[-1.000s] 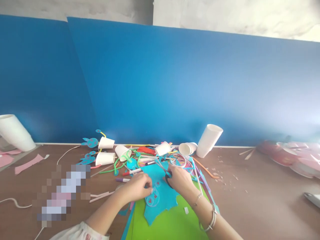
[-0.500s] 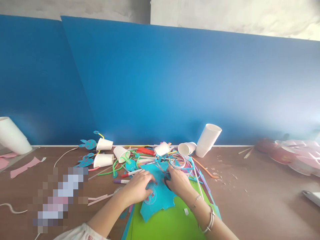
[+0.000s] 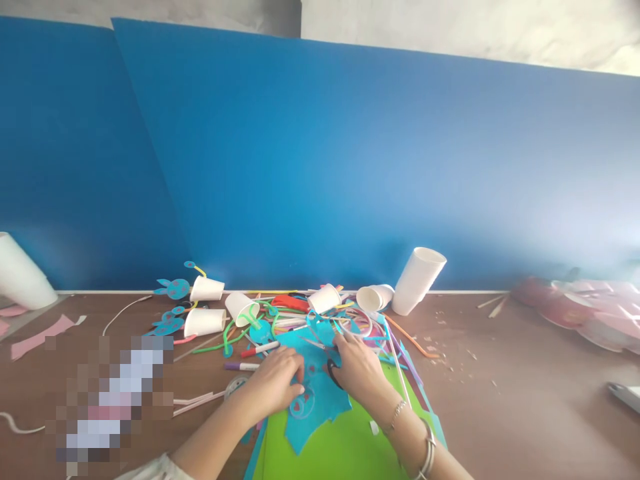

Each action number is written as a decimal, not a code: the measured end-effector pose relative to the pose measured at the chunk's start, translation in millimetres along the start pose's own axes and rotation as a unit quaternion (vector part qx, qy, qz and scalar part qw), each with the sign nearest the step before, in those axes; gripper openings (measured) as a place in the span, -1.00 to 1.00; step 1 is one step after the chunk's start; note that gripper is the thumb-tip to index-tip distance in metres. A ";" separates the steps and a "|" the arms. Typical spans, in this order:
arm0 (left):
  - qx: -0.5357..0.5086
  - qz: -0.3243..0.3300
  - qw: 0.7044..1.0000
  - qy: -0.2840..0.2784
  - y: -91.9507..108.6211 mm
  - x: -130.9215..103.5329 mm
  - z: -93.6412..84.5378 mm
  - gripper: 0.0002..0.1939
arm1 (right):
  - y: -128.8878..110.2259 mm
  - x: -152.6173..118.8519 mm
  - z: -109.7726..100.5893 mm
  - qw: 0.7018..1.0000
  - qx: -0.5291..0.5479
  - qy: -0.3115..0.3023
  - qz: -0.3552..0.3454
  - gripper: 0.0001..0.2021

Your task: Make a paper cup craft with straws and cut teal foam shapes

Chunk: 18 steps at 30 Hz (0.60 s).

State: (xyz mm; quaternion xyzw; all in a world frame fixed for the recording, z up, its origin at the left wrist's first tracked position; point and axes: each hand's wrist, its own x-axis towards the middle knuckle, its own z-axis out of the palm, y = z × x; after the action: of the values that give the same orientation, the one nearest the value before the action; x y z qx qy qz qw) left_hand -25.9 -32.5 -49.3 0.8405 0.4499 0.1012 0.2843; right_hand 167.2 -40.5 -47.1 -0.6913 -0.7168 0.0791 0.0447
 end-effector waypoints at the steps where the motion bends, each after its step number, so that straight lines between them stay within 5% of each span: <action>1: -0.012 -0.008 1.000 -0.004 0.7 0.1 -0.1 -0.94 | -0.1 -0.4 -0.4 1.000 0.001 0.003 -0.003 -0.72; 6: -0.078 -0.029 0.997 -0.006 -2.4 4.5 1.1 -0.78 | 5.7 1.9 -1.5 0.998 0.042 -0.027 0.027 -0.57; 9: -0.107 -0.044 0.993 0.015 -7.0 7.8 -0.3 -0.84 | 15.0 4.6 -1.9 0.996 0.066 -0.050 0.034 -0.47; 18: -0.091 -0.060 0.994 0.014 -13.2 9.7 -2.1 -0.75 | 36.2 7.3 -9.5 0.986 0.136 -0.094 0.019 -0.34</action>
State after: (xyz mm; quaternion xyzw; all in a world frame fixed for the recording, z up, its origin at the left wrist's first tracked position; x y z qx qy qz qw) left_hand -30.5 -18.1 -56.0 0.7813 0.4924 0.1357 0.3589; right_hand 204.1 -31.7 -44.5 -0.6820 -0.6870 0.2411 0.0692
